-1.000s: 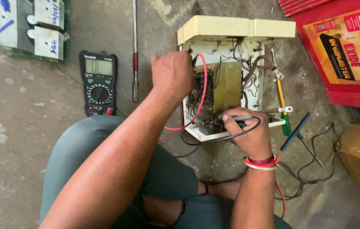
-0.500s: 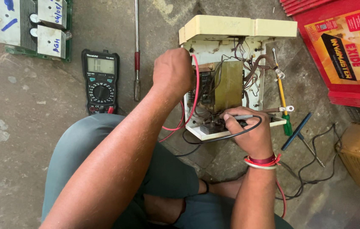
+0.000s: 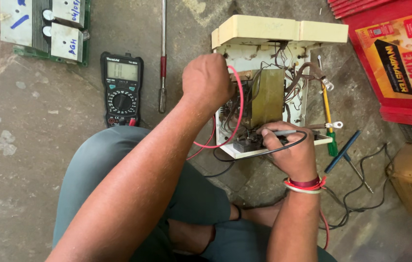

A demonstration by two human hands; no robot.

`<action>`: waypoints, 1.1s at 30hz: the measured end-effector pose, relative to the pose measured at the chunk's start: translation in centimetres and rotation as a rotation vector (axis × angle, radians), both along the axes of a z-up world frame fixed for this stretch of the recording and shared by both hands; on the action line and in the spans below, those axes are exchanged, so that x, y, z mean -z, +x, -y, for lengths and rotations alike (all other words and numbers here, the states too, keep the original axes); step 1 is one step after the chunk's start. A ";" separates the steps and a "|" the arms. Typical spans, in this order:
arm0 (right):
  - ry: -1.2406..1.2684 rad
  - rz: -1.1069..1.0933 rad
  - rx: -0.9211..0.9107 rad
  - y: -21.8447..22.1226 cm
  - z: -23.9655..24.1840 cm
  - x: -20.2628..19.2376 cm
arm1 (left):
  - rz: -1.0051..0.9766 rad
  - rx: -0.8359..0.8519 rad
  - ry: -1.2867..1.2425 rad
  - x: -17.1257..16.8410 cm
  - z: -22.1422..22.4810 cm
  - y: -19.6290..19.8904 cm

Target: The person works on an opened electronic device, using a multimeter to test components on the main transformer and a separate circuit board while sitting on the floor.

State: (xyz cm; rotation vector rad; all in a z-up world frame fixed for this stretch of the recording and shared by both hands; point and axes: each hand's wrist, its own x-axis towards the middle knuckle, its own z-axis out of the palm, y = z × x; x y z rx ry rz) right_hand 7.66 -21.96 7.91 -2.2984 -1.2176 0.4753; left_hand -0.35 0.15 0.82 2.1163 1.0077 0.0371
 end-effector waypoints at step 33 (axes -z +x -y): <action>-0.041 -0.063 0.072 -0.2 0.5 0.7 | 0.253 -0.145 -0.143 2.1 -0.1 1.0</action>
